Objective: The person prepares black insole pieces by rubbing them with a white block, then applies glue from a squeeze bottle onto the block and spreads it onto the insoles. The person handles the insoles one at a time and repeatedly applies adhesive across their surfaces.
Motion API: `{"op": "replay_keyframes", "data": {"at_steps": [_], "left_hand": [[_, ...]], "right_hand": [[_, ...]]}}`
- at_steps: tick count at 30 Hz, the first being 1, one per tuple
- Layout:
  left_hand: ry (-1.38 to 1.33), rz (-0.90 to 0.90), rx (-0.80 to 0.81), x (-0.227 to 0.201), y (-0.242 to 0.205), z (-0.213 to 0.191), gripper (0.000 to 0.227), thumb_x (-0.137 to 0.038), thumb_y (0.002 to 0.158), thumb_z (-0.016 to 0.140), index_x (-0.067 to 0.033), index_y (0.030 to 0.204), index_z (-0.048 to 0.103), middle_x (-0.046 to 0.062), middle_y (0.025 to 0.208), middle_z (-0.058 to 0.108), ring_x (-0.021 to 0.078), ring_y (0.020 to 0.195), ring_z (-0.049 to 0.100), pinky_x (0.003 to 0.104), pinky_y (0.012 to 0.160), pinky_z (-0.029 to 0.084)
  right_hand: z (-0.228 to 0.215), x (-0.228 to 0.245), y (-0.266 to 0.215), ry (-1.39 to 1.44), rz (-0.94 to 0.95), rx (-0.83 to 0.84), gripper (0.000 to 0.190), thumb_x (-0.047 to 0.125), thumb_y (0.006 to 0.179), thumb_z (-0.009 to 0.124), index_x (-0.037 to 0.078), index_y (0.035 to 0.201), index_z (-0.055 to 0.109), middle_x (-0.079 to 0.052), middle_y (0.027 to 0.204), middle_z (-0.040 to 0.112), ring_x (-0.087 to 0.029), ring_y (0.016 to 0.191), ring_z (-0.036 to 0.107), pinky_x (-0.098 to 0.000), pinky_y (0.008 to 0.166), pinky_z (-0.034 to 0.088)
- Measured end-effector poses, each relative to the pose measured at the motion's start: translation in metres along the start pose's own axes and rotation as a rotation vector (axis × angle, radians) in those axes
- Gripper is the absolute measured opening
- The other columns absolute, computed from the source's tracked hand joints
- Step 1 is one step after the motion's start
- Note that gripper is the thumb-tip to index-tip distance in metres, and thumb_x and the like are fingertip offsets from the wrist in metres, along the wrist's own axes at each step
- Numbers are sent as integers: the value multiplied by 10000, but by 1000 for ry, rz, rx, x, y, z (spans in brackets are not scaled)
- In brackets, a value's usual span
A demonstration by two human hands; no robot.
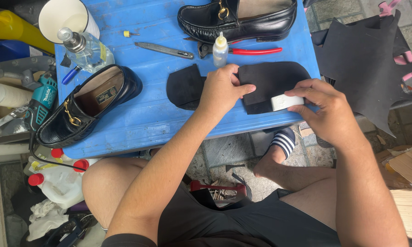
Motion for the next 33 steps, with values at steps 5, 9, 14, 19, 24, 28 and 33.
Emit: {"op": "replay_keyframes", "data": {"at_steps": [5, 9, 14, 19, 24, 28, 33], "left_hand": [[-23, -11, 6, 0, -1, 0, 615, -260, 724, 905, 82, 1173, 662, 122, 721, 767, 156, 609, 768, 267, 563, 574], [-34, -25, 10, 1, -1, 0, 636, -260, 727, 904, 80, 1200, 650, 119, 738, 772, 150, 616, 771, 262, 565, 579], [-53, -26, 9, 1, -2, -1, 620, -254, 732, 903, 75, 1197, 659, 116, 739, 777, 142, 622, 772, 255, 567, 577], [-61, -46, 17, 0, -1, -1, 599, -259, 741, 900, 65, 1188, 668, 110, 736, 781, 128, 618, 771, 244, 560, 578], [-77, -61, 24, 1, -2, -1, 589, -251, 740, 898, 63, 1182, 668, 114, 729, 778, 130, 602, 766, 248, 522, 560], [-103, -41, 10, 0, -2, -1, 584, -236, 734, 908, 60, 1180, 673, 112, 727, 778, 123, 600, 763, 233, 515, 558], [-137, -49, 15, 3, -2, 0, 575, -227, 738, 904, 57, 1177, 666, 104, 737, 778, 110, 594, 757, 228, 476, 552]], "right_hand": [[-16, -16, -6, -74, 32, -47, 340, -22, 842, 796, 94, 1159, 765, -84, 1185, 702, -224, 1001, 694, -337, 808, 567], [-26, -27, -12, -150, -1, -103, 341, -38, 868, 790, 88, 1184, 762, -93, 1230, 693, -231, 1027, 697, -330, 841, 579], [-44, -36, -17, -260, 35, -195, 310, -30, 881, 826, 65, 1168, 759, -111, 1183, 682, -238, 1032, 685, -335, 853, 579], [-37, -15, -16, -75, -13, -216, 338, -6, 881, 841, 55, 1190, 718, -101, 1248, 680, -217, 1050, 688, -328, 811, 576], [9, 10, -13, 5, -116, -46, 378, -68, 790, 781, 49, 1146, 738, -96, 1178, 682, -265, 1062, 695, -361, 874, 583], [-5, 0, -13, -104, -119, -107, 376, -76, 786, 783, 51, 1138, 745, -105, 1183, 679, -305, 1074, 695, -383, 906, 585], [-42, -30, -22, -304, -30, -195, 333, -59, 870, 814, 56, 1176, 751, -113, 1212, 672, -274, 1068, 691, -354, 873, 595]]}}
Point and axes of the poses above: each hand's wrist, its own y-axis towards the middle knuckle, its own z-axis out of the palm, x = y × z, the point moved 6 cm from there along y, towards the middle knuckle
